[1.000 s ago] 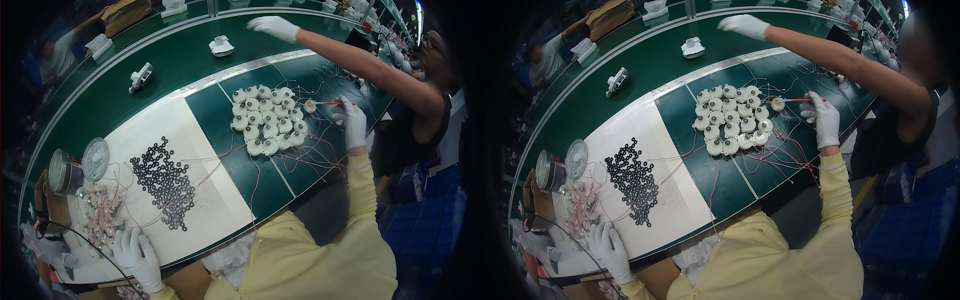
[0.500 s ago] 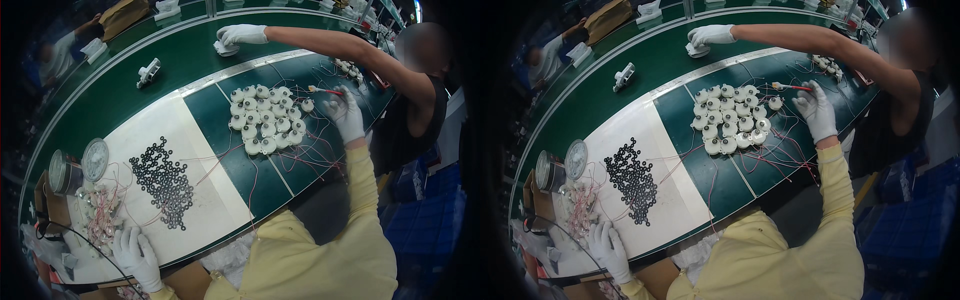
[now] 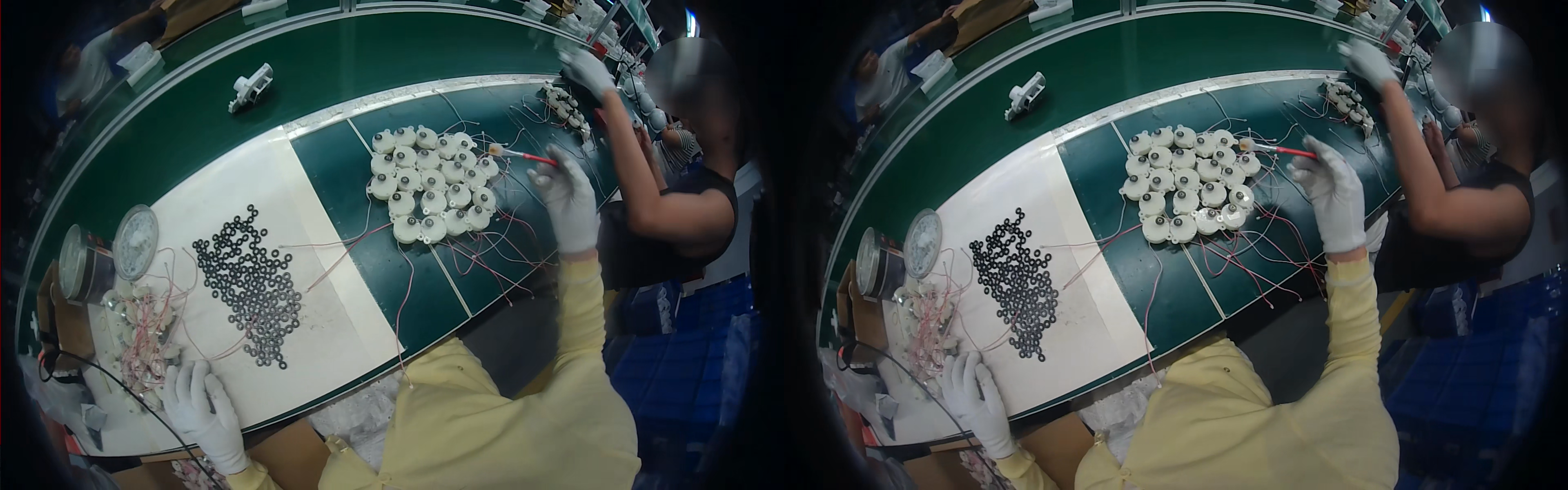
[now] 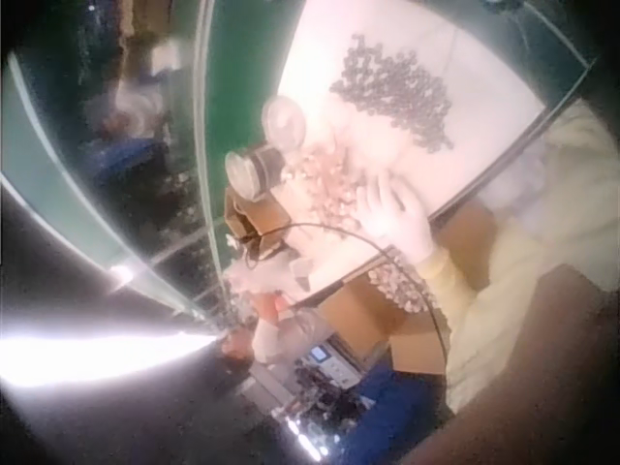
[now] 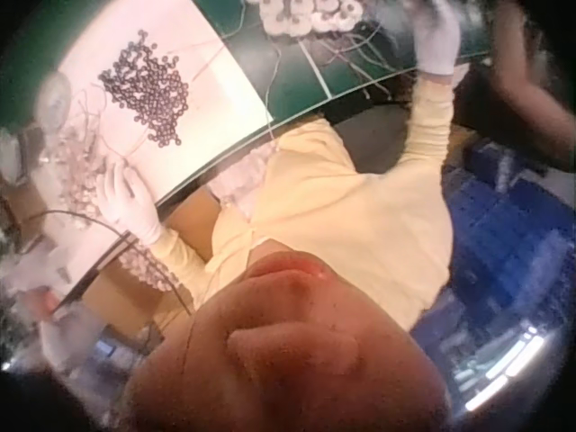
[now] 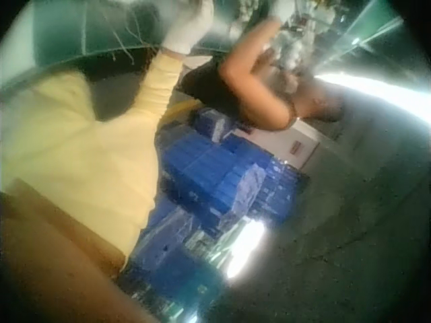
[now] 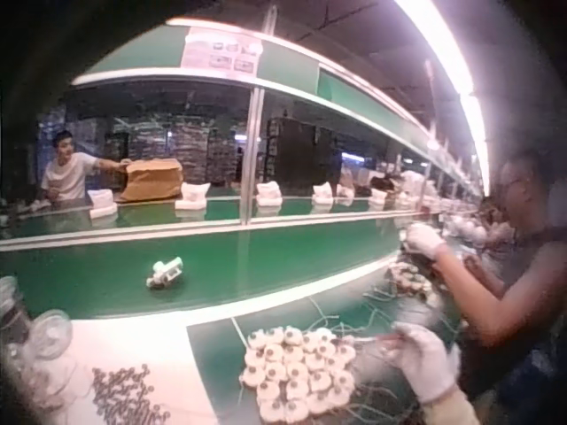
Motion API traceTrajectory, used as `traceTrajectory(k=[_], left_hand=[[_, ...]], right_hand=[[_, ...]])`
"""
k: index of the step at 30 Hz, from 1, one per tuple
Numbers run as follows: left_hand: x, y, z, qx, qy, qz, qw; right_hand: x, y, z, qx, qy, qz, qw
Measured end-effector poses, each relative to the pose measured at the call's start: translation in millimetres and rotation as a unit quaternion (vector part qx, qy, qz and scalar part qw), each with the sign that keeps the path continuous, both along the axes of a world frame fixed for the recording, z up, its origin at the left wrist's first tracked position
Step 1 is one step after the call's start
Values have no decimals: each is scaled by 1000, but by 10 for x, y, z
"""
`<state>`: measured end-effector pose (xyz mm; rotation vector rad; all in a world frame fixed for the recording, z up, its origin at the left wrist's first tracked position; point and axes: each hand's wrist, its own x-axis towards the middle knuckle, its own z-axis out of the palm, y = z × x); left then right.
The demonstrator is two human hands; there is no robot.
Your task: The person assembles small white electronic components by inserting black washers into them and connecting red and white wires. They use a red-handled tool to apply a white substance from a container onto the components, then place the finished units on a green work surface.
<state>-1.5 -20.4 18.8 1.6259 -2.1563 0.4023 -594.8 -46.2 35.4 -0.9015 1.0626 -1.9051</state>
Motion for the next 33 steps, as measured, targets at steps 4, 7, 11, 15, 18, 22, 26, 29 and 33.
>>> traceTrajectory(k=[4, 7, 11, 15, 18, 22, 26, 29, 33], left_hand=[[33, 7, -36, 10, -9, 6, 1000], [34, 2, -21, 17, -14, 8, 1000], [48, -4, -25, 21, -19, 9, 1000], [74, -2, -37, 27, -20, 5, 999], [69, -3, -38, 25, -25, 9, 999], [57, -5, -23, 26, -25, 14, 999], [52, -4, -21, 28, -22, 16, 999], [54, -5, -19, 31, -19, 16, 999], [58, -5, -30, 29, -20, 16, 999]], right_hand=[[505, 465, 161, 97, 224, -114, 963], [741, 614, 41, 124, 298, -159, 933], [785, 738, -123, 84, 309, -125, 939], [800, 742, -164, 81, 318, -112, 938], [803, 709, -207, 83, 325, -99, 937], [798, 713, -200, 89, 348, -79, 930], [775, 716, -197, 77, 392, -64, 914], [756, 743, -194, 84, 435, -68, 894], [712, 751, -176, 83, 494, -65, 863]])
